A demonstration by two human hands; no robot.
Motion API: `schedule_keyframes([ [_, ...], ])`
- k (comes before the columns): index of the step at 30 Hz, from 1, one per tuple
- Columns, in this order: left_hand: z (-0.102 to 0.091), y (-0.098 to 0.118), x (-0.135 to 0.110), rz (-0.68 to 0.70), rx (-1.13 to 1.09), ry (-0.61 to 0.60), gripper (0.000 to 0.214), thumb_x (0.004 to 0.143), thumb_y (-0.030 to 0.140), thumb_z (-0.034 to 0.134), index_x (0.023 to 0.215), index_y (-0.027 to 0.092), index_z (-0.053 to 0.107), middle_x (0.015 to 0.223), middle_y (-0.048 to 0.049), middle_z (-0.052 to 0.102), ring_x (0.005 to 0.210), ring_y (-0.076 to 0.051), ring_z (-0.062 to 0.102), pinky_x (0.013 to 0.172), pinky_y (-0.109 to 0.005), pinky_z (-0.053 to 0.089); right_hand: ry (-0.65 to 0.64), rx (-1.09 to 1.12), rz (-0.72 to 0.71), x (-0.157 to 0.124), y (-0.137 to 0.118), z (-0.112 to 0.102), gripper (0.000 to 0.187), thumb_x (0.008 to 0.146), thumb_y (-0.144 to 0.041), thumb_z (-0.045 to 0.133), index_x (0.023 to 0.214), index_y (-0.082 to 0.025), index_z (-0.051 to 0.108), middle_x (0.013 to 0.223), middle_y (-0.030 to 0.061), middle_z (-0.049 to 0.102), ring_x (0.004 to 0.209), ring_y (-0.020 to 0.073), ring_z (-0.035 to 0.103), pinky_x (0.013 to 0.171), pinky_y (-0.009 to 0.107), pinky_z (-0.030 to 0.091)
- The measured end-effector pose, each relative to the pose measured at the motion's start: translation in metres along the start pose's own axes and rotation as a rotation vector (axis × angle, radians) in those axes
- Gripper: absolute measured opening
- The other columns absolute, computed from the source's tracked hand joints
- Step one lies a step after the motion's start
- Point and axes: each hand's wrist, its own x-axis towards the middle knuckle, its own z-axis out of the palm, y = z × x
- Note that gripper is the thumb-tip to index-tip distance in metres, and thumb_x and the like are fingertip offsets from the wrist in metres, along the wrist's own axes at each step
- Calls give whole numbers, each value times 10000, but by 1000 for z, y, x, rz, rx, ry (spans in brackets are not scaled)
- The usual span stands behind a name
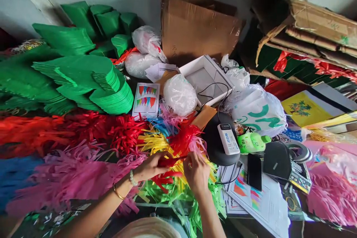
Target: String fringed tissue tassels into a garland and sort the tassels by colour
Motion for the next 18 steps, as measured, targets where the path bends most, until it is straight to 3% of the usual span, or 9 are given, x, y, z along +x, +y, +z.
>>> schedule_keyframes([
  [4, -13, -2, 38, 6, 321, 140, 255, 796, 260, 644, 1040, 185, 644, 897, -29, 725, 813, -197, 668, 740, -280, 505, -4, -132, 140, 45, 44, -3, 175, 919, -229, 392, 823, -185, 531, 752, 7, 573, 610, 127, 517, 541, 225, 287],
  [8, -15, -10, 80, -16, 460, 277, 459, 801, 129, 591, 1253, 174, 526, 1151, -117, 666, 1009, -258, 643, 866, -362, 490, -65, -265, 237, 75, 68, 16, 202, 932, -191, 378, 875, -152, 567, 787, 25, 567, 598, 124, 511, 520, 232, 254],
  [11, -6, -20, 103, 27, 507, 266, 616, 730, 43, 608, 1311, 203, 478, 1229, -109, 626, 1031, -248, 643, 855, -336, 513, -114, -247, 220, 77, 66, 38, 267, 893, -223, 476, 1133, -149, 567, 923, 53, 599, 595, 122, 545, 515, 226, 299],
  [14, 2, -30, 117, 85, 509, 211, 602, 717, -13, 560, 1265, 234, 526, 1090, -58, 681, 919, -214, 680, 786, -298, 540, -213, -188, 185, 72, 56, 58, 600, 778, -238, 619, 1357, -243, 458, 1144, 81, 585, 653, 141, 603, 532, 229, 373],
  [16, 2, -33, 120, 109, 505, 209, 618, 712, -45, 521, 1266, 229, 525, 1061, -57, 682, 904, -213, 682, 796, -314, 544, -238, -105, 207, 72, 52, 68, 605, 733, -159, 608, 1324, -246, 515, 1169, 94, 605, 708, 163, 636, 563, 236, 418],
  [18, -5, -31, 116, 129, 498, 236, 679, 709, -34, 544, 1334, 215, 452, 1193, -89, 627, 1053, -240, 637, 904, -363, 517, -218, -21, 242, 77, 53, 69, 511, 718, -103, 559, 1213, -220, 607, 1124, 86, 656, 796, 179, 660, 636, 235, 461],
])
